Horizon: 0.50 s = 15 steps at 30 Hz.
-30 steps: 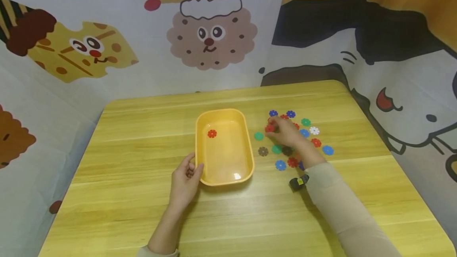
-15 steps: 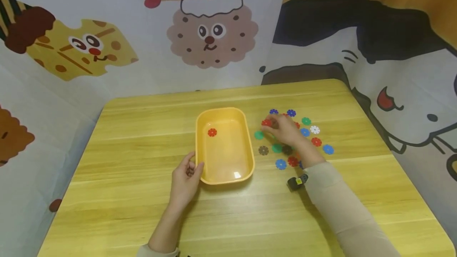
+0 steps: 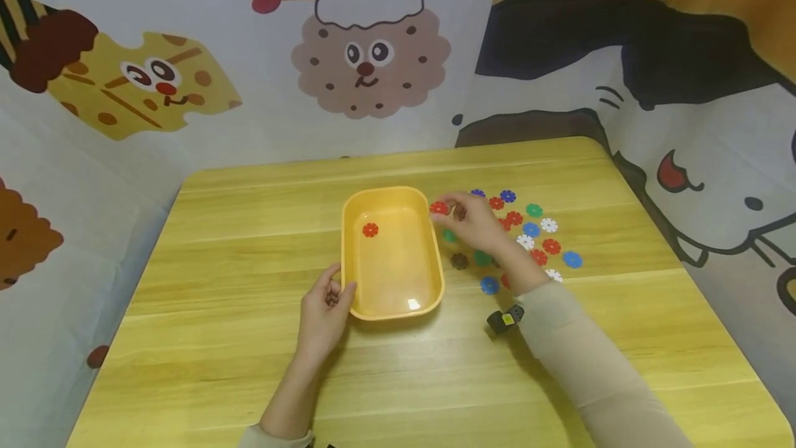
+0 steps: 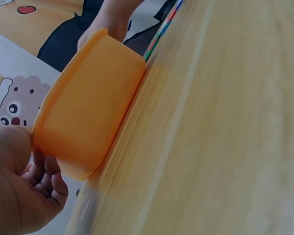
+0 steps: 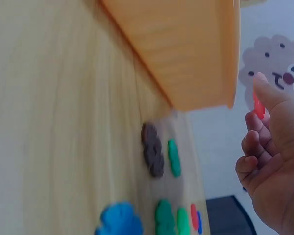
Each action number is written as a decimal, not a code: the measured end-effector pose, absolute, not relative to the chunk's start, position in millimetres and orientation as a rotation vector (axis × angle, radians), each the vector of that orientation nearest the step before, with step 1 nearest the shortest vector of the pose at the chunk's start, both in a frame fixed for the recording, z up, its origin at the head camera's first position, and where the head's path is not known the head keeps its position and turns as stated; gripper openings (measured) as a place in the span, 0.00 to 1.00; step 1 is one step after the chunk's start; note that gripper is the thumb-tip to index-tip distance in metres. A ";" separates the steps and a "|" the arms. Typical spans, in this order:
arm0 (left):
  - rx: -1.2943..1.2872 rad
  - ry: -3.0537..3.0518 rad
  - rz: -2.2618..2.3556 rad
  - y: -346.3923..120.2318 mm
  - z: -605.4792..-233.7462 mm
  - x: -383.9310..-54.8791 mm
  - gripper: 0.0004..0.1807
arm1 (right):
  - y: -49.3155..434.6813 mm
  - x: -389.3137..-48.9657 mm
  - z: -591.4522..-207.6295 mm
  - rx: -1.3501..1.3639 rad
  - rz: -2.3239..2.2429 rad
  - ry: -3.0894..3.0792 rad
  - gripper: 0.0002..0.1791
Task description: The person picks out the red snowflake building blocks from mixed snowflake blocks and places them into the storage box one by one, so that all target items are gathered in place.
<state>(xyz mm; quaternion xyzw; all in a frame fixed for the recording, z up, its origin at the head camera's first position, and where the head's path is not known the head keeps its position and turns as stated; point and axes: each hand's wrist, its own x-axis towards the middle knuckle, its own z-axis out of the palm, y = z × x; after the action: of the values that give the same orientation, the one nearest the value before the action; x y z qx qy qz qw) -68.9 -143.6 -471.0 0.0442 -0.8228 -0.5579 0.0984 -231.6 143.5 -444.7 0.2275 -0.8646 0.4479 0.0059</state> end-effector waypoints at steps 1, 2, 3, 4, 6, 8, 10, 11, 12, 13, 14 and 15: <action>0.132 -2.434 -1.650 -143.6 -471.1 -69.0 0.24 | 140.1 -230.6 -443.1 0.732 1.407 -2.694 0.22; 0.133 -2.433 -1.651 -143.7 -471.3 -69.2 0.24 | 136.6 -229.5 -441.5 0.753 1.408 -2.684 0.21; 0.133 -2.433 -1.654 -143.6 -471.2 -69.3 0.24 | 133.1 -228.2 -440.1 0.775 1.404 -2.677 0.20; 0.135 -2.433 -1.655 -143.6 -471.4 -69.4 0.24 | 129.7 -227.2 -439.1 0.791 1.405 -2.673 0.20; 0.140 -2.435 -1.659 -143.7 -471.9 -69.7 0.24 | 123.0 -225.0 -437.4 0.832 1.395 -2.667 0.19; 0.147 -2.438 -1.661 -143.9 -472.4 -69.8 0.25 | 116.8 -223.4 -437.0 0.868 1.377 -2.665 0.20; 0.152 -2.440 -1.661 -144.2 -472.9 -69.7 0.25 | 111.4 -222.7 -437.3 0.904 1.358 -2.657 0.20; 0.153 -2.440 -1.664 -144.2 -472.9 -69.7 0.25 | 108.9 -222.3 -437.5 0.920 1.345 -2.653 0.20; 0.152 -2.439 -1.665 -144.2 -472.7 -69.5 0.25 | 106.5 -222.2 -437.6 0.934 1.333 -2.651 0.20; 0.151 -2.438 -1.667 -144.2 -472.5 -69.4 0.25 | 104.1 -222.1 -437.7 0.947 1.322 -2.647 0.20; 0.149 -2.437 -1.668 -144.2 -472.3 -69.3 0.25 | 101.8 -221.9 -437.3 0.960 1.310 -2.642 0.19; 0.147 -2.436 -1.668 -144.2 -472.0 -69.1 0.25 | 99.5 -221.7 -436.8 0.974 1.296 -2.639 0.19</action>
<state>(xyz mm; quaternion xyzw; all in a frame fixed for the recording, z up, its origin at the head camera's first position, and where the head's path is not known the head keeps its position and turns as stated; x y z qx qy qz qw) -69.1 -144.2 -472.0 0.0495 -0.8206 -0.5618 0.0925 -221.7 99.5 -436.8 0.3145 -0.8519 0.4182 0.0223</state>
